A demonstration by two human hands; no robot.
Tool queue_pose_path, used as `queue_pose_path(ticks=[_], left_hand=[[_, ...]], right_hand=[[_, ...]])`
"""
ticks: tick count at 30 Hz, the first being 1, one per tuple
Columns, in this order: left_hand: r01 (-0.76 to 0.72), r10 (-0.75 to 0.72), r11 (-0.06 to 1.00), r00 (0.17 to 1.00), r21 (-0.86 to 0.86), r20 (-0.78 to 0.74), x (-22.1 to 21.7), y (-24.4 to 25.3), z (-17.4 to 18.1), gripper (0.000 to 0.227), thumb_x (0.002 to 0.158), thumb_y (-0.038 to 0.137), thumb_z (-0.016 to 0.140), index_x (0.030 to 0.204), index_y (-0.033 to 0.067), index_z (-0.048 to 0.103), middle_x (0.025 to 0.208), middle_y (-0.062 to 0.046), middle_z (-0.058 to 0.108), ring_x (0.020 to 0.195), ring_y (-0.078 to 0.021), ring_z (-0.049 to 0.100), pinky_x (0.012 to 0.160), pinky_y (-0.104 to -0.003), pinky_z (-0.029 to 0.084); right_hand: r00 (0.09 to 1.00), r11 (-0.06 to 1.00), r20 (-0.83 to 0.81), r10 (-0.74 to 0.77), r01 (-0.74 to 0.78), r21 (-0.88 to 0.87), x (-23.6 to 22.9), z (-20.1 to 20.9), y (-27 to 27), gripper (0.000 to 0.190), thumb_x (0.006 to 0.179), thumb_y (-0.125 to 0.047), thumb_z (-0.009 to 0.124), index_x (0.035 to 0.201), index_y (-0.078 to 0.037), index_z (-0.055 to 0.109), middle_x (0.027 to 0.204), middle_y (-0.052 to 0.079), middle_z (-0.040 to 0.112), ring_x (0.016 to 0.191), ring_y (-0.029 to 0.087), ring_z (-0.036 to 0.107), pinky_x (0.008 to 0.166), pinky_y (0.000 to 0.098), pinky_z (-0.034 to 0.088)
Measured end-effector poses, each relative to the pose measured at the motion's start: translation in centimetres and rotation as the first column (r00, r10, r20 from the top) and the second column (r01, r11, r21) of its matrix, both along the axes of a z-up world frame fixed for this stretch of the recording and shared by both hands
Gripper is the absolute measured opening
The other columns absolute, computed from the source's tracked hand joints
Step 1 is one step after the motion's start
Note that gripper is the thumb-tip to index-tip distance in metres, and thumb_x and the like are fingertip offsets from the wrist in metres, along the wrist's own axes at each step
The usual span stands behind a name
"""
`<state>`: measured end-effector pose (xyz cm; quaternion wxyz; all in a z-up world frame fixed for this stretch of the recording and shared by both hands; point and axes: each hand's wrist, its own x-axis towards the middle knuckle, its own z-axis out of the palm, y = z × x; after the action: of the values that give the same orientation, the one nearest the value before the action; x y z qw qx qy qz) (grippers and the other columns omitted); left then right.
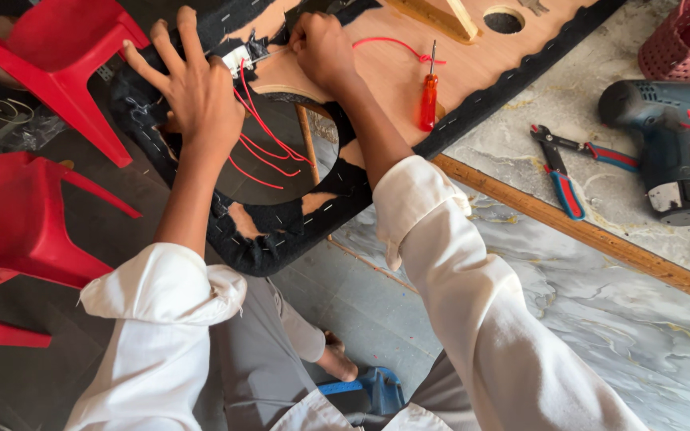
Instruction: The person connects red wires to a white terminal block on a wooden board using a screwdriver and pliers. They strip wire ends, insert them into terminals, and tighten screws to secure the connections.
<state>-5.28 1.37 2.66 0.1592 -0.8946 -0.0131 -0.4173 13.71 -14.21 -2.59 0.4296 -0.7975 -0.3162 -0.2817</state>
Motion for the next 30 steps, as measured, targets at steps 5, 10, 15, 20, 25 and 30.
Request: queue_pose_path(ticks=[5,10,15,20,25,30], left_hand=[[0.01,-0.01,1.0,0.999,-0.006,-0.031,-0.5,0.1,0.1,0.01,0.067,0.001,0.078,0.077,0.0026,0.075,0.157,-0.018,0.039,0.147,-0.0462,0.034,0.117,-0.075,0.008],[0.1,-0.1,0.995,0.995,-0.006,0.006,-1.3,0.6,0.5,0.021,0.069,-0.003,0.078,0.088,0.0038,0.069,0.159,-0.016,0.037,0.146,-0.0405,0.037,0.121,-0.068,0.013],[0.25,-0.271,0.951,0.957,-0.183,-0.104,-4.3,3.6,1.9,0.037,0.072,-0.005,0.079,0.106,-0.0019,0.063,0.156,-0.017,0.039,0.143,-0.0376,0.044,0.123,-0.049,0.03],[0.316,-0.344,0.928,0.931,-0.197,-0.126,-6.1,4.9,2.5,0.027,0.079,0.008,0.086,0.101,-0.0029,0.073,0.155,-0.023,0.038,0.145,-0.0439,0.041,0.125,-0.05,0.031],[0.213,-0.216,0.976,0.973,-0.046,-0.077,-4.6,3.1,2.1,0.023,0.073,0.012,0.086,0.092,0.0004,0.078,0.152,-0.022,0.04,0.143,-0.0418,0.04,0.124,-0.059,0.027],[0.226,-0.228,0.974,0.972,-0.031,-0.058,-4.9,3.2,1.9,0.028,0.066,0.012,0.085,0.094,0.0078,0.083,0.154,-0.018,0.041,0.131,-0.0377,0.041,0.122,-0.056,0.027]], right_hand=[[0.986,0.982,-0.04,0.16,-0.155,0.104,0.1,0.4,-0.1,0.006,0.076,0.001,0.072,0.081,-0.002,0.071,0.083,0.016,0.074,0.078,0.032,0.072,0.07,0.0408,0.056],[0.98,0.976,-0.053,0.19,-0.182,0.12,-0.1,0.6,0.1,0.009,0.075,0.004,0.073,0.081,-0.001,0.069,0.079,0.015,0.074,0.073,0.028,0.074,0.066,0.0374,0.057],[0.969,0.968,-0.099,0.228,-0.215,0.128,0.2,0.3,0.0,0.026,0.073,-0.002,0.084,0.086,0.0,0.061,0.072,0.014,0.071,0.065,0.023,0.07,0.062,0.0354,0.056],[0.963,0.945,-0.064,0.262,-0.243,0.218,0.8,-0.4,0.5,0.034,0.073,-0.001,0.087,0.091,-0.001,0.058,0.072,0.011,0.07,0.064,0.02,0.069,0.06,0.0328,0.056],[0.966,0.962,-0.105,0.237,-0.218,0.165,1.5,-1.1,0.5,0.033,0.074,-0.002,0.088,0.089,-0.003,0.059,0.071,0.008,0.07,0.063,0.015,0.068,0.06,0.0312,0.056],[0.952,0.949,-0.122,0.28,-0.256,0.182,1.7,-1.3,0.7,0.032,0.076,-0.003,0.088,0.089,-0.004,0.059,0.073,0.006,0.07,0.065,0.012,0.068,0.061,0.0289,0.057]])
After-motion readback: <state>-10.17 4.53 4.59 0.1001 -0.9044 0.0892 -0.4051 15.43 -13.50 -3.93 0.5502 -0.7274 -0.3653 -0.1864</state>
